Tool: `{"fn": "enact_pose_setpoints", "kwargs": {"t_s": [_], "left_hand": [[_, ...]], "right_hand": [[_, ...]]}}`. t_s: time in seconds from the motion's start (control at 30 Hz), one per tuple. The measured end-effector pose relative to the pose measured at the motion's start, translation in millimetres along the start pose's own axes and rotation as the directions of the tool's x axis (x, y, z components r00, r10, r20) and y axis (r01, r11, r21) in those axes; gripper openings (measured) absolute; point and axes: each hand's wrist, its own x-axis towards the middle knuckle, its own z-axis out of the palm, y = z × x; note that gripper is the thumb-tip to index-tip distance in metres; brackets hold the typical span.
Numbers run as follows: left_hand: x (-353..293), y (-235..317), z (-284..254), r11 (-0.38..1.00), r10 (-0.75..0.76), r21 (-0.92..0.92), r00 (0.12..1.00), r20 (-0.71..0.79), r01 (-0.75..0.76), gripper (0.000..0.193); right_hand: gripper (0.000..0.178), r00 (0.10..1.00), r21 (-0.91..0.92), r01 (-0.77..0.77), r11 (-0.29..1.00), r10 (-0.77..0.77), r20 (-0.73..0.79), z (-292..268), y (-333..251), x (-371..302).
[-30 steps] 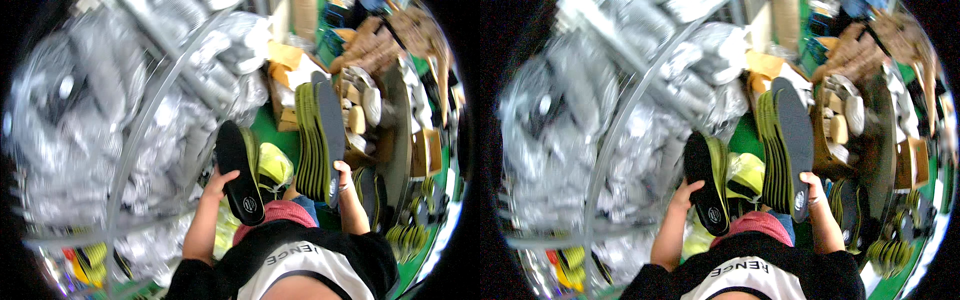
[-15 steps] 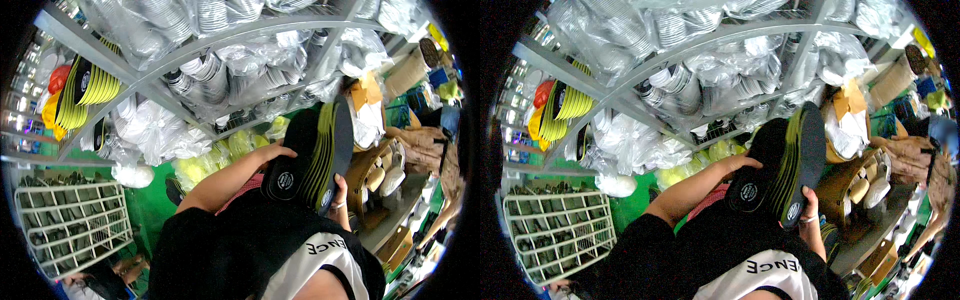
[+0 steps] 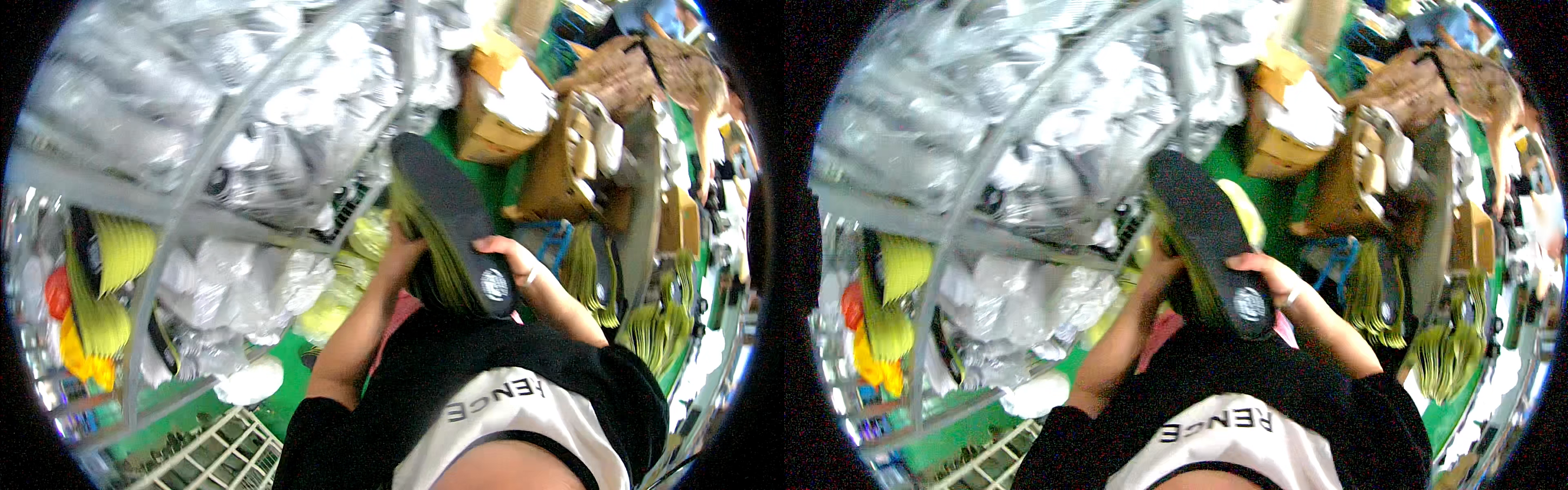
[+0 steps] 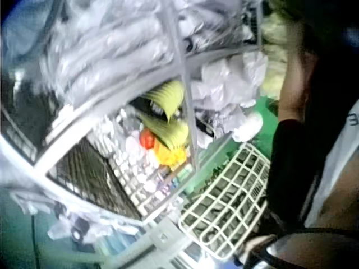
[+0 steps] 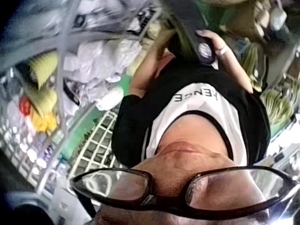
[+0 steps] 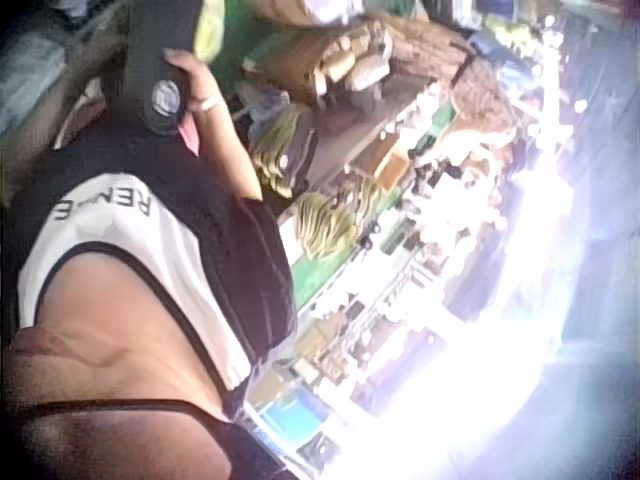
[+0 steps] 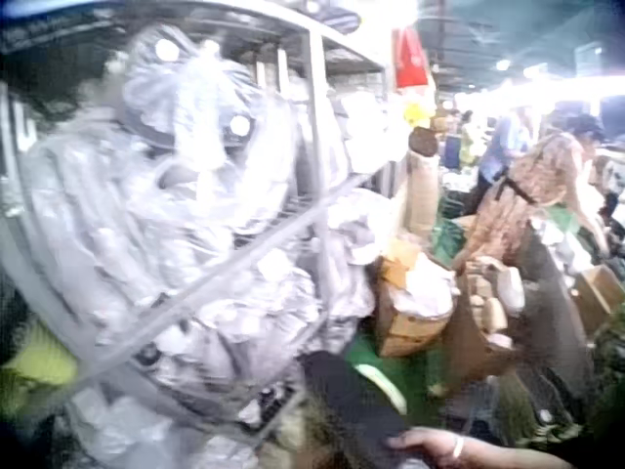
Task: The person collects insoles from a shelf, gathers a pair of shoes from a conveyor belt, and inserts the insoles into the shoes.
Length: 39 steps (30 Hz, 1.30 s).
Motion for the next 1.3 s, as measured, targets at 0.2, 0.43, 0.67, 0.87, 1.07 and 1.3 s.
{"fn": "enact_pose_setpoints", "kwargs": {"t_s": [0.2, 0.43, 0.67, 0.87, 1.07, 1.3], "left_hand": [[-23.9, 53.1, 25.0, 0.976, -0.175, -0.129, 0.984, 0.036, 0.178, 0.101], [-11.3, 39.8, 66.6, 0.988, -0.095, -0.118, 0.995, 0.039, 0.099, 0.099], [0.1, 47.0, 98.2, 0.958, 0.072, -0.282, 0.997, 0.041, -0.058, 0.091], [-18.0, 63.7, 102.1, 0.938, 0.308, -0.100, 0.932, -0.190, -0.331, 0.095], [-63.6, 67.6, 70.6, 0.923, 0.374, 0.080, 0.826, -0.422, -0.377, 0.098], [-191.8, 122.0, 5.3, 0.902, 0.275, -0.152, 0.810, -0.517, -0.404, 0.080]], "right_hand": [[0.039, 0.995, 0.234, -0.029, 0.972, 0.006, 0.099, -12.6, 9.4, -12.8], [0.032, 0.993, 0.155, 0.116, 0.981, -0.117, -0.002, -41.4, -16.1, -35.4], [0.040, 0.974, 0.097, 0.223, 0.970, -0.226, 0.028, -45.4, -52.5, -63.5], [0.041, 0.968, -0.045, 0.188, 0.981, -0.177, 0.178, -36.4, -68.6, -74.5], [0.038, 0.867, -0.085, 0.152, 0.985, -0.091, 0.490, -58.2, -68.9, -29.8], [0.042, 0.748, -0.005, 0.055, 0.998, -0.038, 0.662, -49.9, -55.6, -29.4]]}}
